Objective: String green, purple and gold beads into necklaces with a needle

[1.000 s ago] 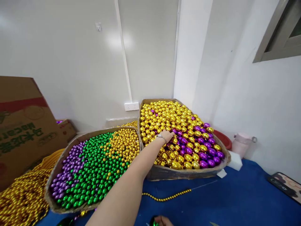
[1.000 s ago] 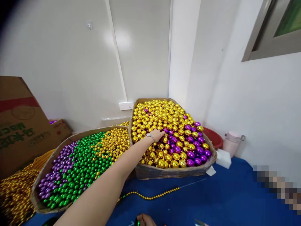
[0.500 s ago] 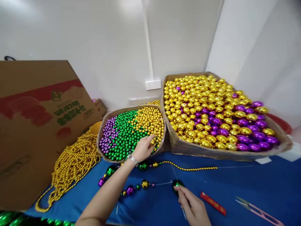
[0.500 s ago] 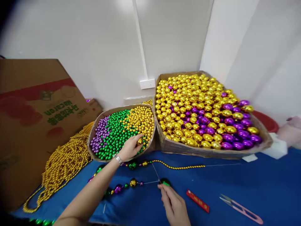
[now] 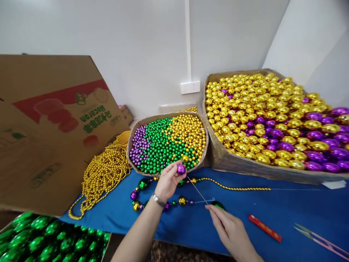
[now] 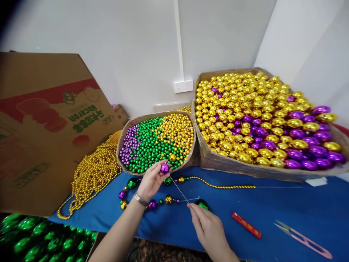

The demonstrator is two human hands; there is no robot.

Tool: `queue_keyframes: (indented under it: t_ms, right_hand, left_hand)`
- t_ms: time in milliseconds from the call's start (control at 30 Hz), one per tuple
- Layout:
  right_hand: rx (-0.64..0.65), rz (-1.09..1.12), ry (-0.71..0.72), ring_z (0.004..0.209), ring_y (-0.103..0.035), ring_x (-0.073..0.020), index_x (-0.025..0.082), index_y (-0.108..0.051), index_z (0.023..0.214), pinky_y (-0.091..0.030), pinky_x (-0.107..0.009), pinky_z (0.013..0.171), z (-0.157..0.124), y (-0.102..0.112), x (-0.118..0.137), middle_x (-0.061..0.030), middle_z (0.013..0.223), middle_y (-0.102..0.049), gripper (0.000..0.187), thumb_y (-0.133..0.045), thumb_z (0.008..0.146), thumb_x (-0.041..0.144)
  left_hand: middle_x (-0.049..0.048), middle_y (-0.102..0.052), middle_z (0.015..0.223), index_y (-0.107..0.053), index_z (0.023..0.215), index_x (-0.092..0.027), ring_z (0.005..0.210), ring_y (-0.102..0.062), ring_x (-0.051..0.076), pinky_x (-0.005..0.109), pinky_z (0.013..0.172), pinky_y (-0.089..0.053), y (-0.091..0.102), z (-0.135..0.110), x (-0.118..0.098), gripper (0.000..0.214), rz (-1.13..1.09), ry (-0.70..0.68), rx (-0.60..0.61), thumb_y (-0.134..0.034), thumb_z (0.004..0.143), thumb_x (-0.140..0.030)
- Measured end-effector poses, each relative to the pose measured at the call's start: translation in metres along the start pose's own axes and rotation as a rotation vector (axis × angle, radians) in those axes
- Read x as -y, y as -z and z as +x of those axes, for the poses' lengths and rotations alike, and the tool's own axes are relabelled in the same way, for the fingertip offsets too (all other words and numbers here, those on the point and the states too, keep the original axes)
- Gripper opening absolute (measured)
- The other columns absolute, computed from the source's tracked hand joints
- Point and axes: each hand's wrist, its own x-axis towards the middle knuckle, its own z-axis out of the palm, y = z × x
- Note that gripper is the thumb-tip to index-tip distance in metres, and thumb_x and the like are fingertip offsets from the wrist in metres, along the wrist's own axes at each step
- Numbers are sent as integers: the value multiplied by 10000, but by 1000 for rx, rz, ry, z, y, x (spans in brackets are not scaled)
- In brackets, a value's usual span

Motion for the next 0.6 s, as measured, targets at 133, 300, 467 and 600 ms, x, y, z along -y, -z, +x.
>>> queue_keyframes:
  t_ms: [133,300,467,600]
  right_hand:
    - [-12,-40,23,843,-695,-170,205,-649,1065,-569,-235,727,0,1,1,-54,960,-721,298,-387,928,246]
    - [7,-80,60,849,-694,-170,196,-646,1062,-571,-236,718,-3,4,-1,-56,970,-719,294,-389,927,240]
    - [25,-95,92,824,-699,-167,204,-655,1054,-568,-229,713,-7,1,0,-54,942,-725,300,-390,920,243]
    - [23,-113,97,810,-700,-164,206,-658,1042,-568,-228,705,-8,0,-1,-47,933,-727,301,-386,917,233]
  left_hand:
    - [107,-668,1002,-676,998,-135,870,-628,183,315,778,-509,-2,-14,5,307,-50,23,73,-706,726,-274]
    - [107,-665,1004,-668,1008,-134,921,-634,215,376,856,-493,-1,-20,7,310,-128,40,51,-708,729,-263]
    - [79,-664,931,-654,980,-131,930,-641,223,397,891,-492,-5,-24,9,304,-220,38,-18,-715,725,-284]
    - [83,-661,942,-647,942,-130,946,-637,229,393,888,-496,-8,-27,11,280,-238,31,-33,-719,719,-283]
